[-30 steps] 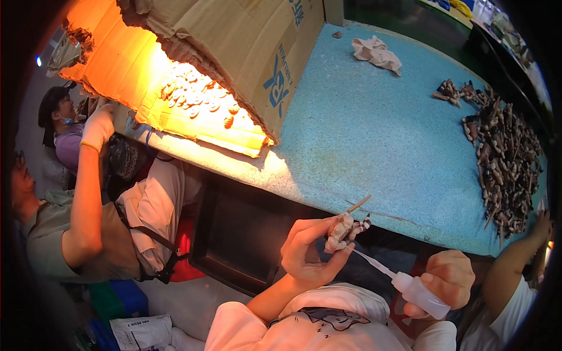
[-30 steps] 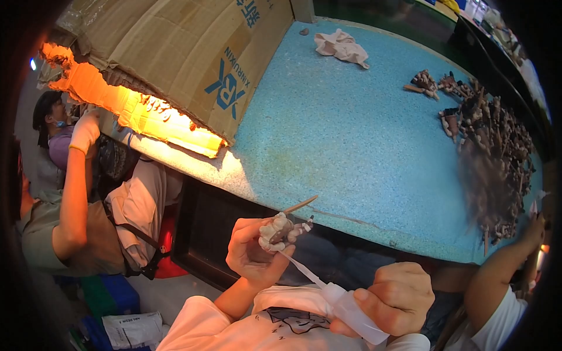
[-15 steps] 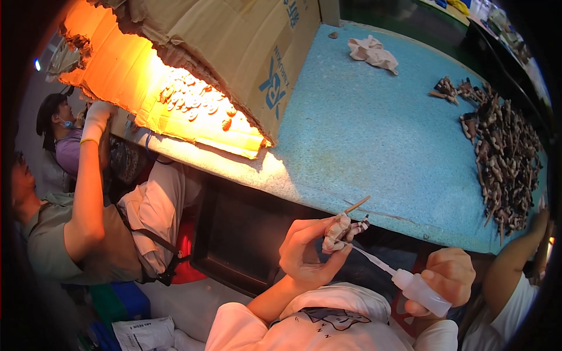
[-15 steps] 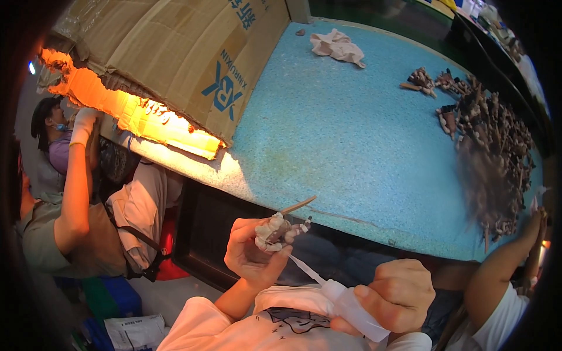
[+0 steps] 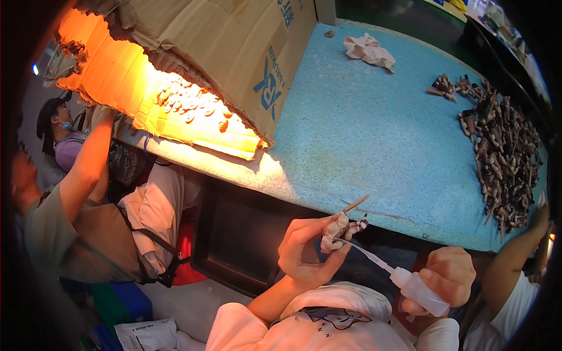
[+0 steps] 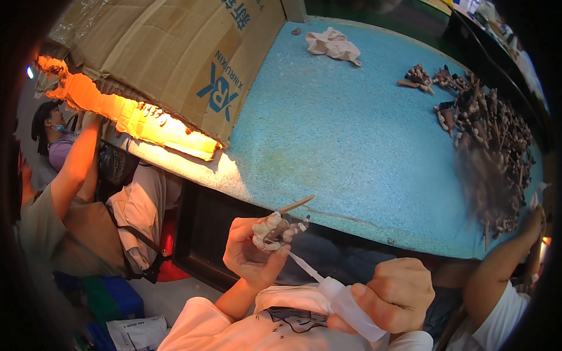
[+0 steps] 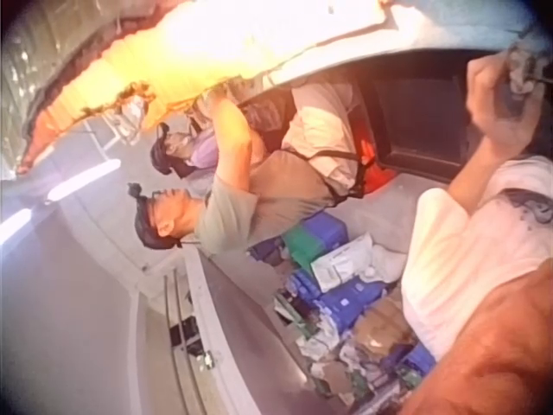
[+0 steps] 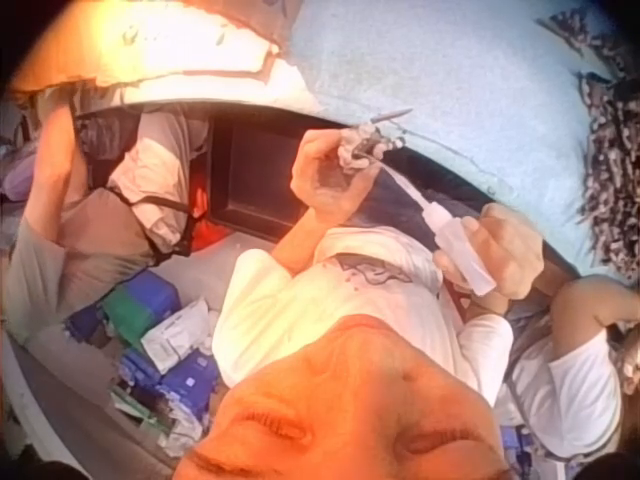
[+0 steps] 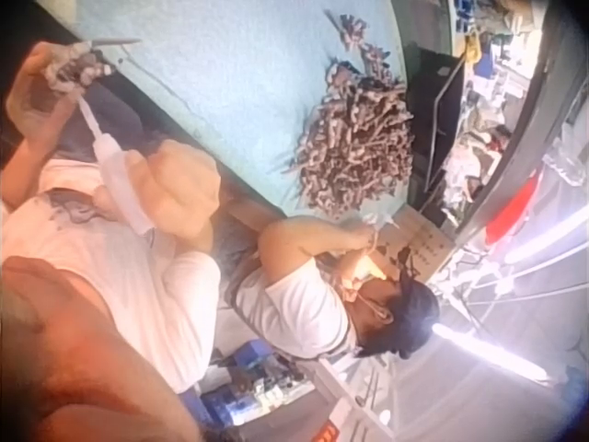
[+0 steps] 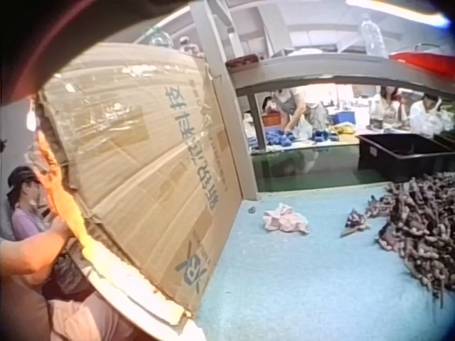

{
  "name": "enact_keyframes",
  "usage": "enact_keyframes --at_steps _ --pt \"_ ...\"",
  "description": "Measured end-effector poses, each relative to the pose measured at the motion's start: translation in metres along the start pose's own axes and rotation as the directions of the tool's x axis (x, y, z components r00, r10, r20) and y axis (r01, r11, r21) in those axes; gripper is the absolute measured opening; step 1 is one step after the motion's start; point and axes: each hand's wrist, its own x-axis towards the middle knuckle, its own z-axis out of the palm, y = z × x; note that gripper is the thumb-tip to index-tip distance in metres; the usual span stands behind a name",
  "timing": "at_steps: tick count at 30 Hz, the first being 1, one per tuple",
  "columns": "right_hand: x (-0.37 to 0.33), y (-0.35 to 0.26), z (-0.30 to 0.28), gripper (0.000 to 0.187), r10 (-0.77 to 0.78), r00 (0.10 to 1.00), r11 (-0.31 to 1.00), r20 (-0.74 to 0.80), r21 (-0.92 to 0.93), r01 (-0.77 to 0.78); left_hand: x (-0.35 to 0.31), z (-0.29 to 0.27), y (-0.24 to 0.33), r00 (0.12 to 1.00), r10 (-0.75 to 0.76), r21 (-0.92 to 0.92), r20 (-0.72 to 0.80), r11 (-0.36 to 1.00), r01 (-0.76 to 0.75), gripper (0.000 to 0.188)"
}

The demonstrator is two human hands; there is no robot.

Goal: The person assembles small plastic toy figurines by gluing individual plastic toy parts together with a glue bottle.

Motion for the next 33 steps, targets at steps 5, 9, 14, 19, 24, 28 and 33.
enact_keyframes --at_steps 5,9,14,19,24,28,33 --pt "-0.002 -0.001 0.003 0.041 0.027 0.998 0.998 -0.051 -0.053 -0.03 -0.001 -0.001 0.0 1.0 -0.028 -0.02 -0.014 0.999 0.028 0.05" --pt "-0.001 -0.003 -0.003 0.041 0.029 1.0 0.999 0.008 -0.018 -0.029 0.001 -0.001 0.001 1.0 0.027 0.032 0.006 0.999 -0.027 0.05" --pt "0.0 -0.003 0.0 0.041 0.026 1.0 1.0 0.004 -0.004 -0.026 -0.001 -0.001 0.0 1.0 0.015 0.023 -0.004 1.0 -0.015 0.049" --pt "0.001 -0.004 0.007 0.041 0.058 0.993 0.994 -0.099 -0.081 -0.067 -0.002 -0.002 0.001 1.0 0.014 0.026 -0.007 1.0 -0.014 0.049" --pt "0.0 -0.004 0.002 0.042 0.023 1.0 1.0 -0.01 -0.001 -0.023 -0.002 -0.002 0.002 1.0 0.013 0.024 -0.01 1.0 -0.013 0.049" --pt "-0.001 -0.005 0.003 0.042 0.047 0.998 0.997 -0.031 -0.066 -0.049 -0.001 -0.002 0.001 1.0 0.025 0.033 -0.008 0.999 -0.025 0.049" --pt "-0.002 -0.009 0.002 0.042 0.082 0.996 0.99 -0.047 -0.107 -0.087 -0.003 -0.004 0.002 1.0 0.015 0.038 -0.014 0.999 -0.015 0.049"
